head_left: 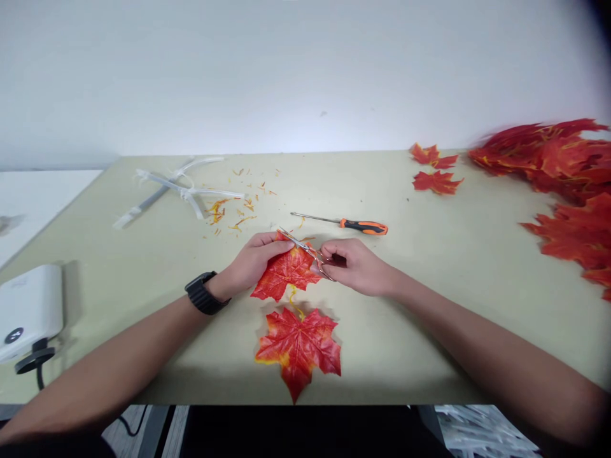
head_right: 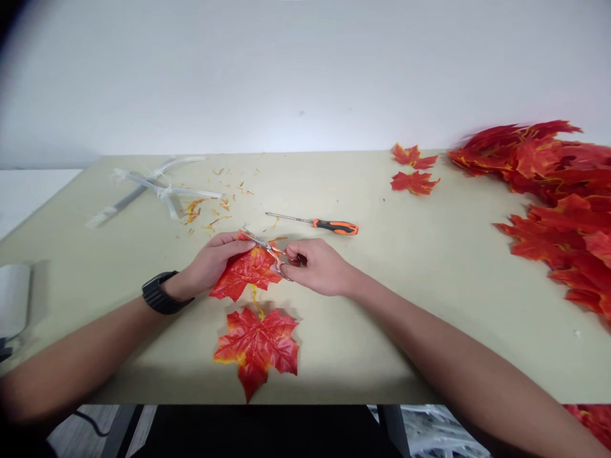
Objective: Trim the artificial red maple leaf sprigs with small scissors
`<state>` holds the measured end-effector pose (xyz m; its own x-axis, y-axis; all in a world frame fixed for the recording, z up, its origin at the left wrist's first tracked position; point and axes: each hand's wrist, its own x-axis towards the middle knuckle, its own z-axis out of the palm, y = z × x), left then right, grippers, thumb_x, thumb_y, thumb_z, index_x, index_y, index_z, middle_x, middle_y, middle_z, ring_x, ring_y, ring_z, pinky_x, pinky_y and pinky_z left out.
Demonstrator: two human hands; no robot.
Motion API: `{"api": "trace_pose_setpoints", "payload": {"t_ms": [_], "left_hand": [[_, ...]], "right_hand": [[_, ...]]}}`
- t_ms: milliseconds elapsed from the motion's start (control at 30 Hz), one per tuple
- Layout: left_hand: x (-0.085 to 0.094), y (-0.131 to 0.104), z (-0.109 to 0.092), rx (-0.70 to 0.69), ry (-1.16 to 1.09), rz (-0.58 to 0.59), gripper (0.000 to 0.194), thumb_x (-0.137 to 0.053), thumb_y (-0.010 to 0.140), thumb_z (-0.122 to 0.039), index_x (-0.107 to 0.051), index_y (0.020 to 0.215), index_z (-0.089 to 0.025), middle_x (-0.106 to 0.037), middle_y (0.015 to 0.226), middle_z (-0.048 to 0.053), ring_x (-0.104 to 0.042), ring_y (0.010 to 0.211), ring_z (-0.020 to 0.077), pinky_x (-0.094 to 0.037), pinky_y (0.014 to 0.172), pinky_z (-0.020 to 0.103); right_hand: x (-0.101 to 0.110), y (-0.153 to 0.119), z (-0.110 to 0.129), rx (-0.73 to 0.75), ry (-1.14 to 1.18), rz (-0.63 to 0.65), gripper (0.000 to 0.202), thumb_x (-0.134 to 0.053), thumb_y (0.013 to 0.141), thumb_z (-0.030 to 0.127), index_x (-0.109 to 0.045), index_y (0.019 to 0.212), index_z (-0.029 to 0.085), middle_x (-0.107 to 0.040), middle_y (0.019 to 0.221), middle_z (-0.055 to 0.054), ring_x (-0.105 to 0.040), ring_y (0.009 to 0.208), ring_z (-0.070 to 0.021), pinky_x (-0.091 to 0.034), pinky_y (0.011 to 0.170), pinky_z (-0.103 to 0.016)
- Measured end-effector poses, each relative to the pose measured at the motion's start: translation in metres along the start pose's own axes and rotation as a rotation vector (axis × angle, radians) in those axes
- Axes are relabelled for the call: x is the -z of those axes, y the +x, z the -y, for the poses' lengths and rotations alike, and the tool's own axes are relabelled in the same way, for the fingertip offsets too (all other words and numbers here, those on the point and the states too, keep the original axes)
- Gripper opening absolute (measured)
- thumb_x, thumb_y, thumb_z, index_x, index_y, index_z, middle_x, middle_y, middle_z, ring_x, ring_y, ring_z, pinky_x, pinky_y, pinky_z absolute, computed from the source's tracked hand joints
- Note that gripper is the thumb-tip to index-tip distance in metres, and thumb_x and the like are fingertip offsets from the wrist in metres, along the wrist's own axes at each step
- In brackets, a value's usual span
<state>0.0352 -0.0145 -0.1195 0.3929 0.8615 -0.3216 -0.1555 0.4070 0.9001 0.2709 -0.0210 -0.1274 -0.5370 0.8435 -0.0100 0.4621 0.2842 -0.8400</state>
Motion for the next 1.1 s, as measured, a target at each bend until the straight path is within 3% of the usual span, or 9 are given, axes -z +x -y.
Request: {"api": "trace_pose_setpoints", "payload": {"t_ms": [867,1100], "left_hand": [[-0.0026,-0.0008,-0.0021,0.004,0.01,-0.039,0.021,-0.082,0.074,-0.033,-0.071,0.069,-0.015,-0.069,0.063,0.001,-0.061,0.052,0.0128,-0.046,0.051,0.022],[-0.004,-0.0008,-0.0019,-0.005,-0.006,-0.035,0.02,-0.083,0.073,-0.033,-0.073,0.07,-0.016,-0.069,0.063,0.001,-0.06,0.053,0.0128,-0.047,0.051,0.023]], "right_hand": [[0.0003,-0.0005,-0.0033,-0.032,0.084,0.02,0.04,-0.061,0.094,0.044,-0.043,0.068,0.019,-0.055,0.069,0.001,-0.04,0.06,-0.0105,-0.025,0.053,-0.026],[-0.0001,0.0008,-0.0029,-0.059,0.193,0.02,0.041,-0.063,0.092,0.043,-0.042,0.065,0.019,-0.046,0.065,0.002,-0.037,0.06,-0.0106,-0.028,0.055,-0.027]]}}
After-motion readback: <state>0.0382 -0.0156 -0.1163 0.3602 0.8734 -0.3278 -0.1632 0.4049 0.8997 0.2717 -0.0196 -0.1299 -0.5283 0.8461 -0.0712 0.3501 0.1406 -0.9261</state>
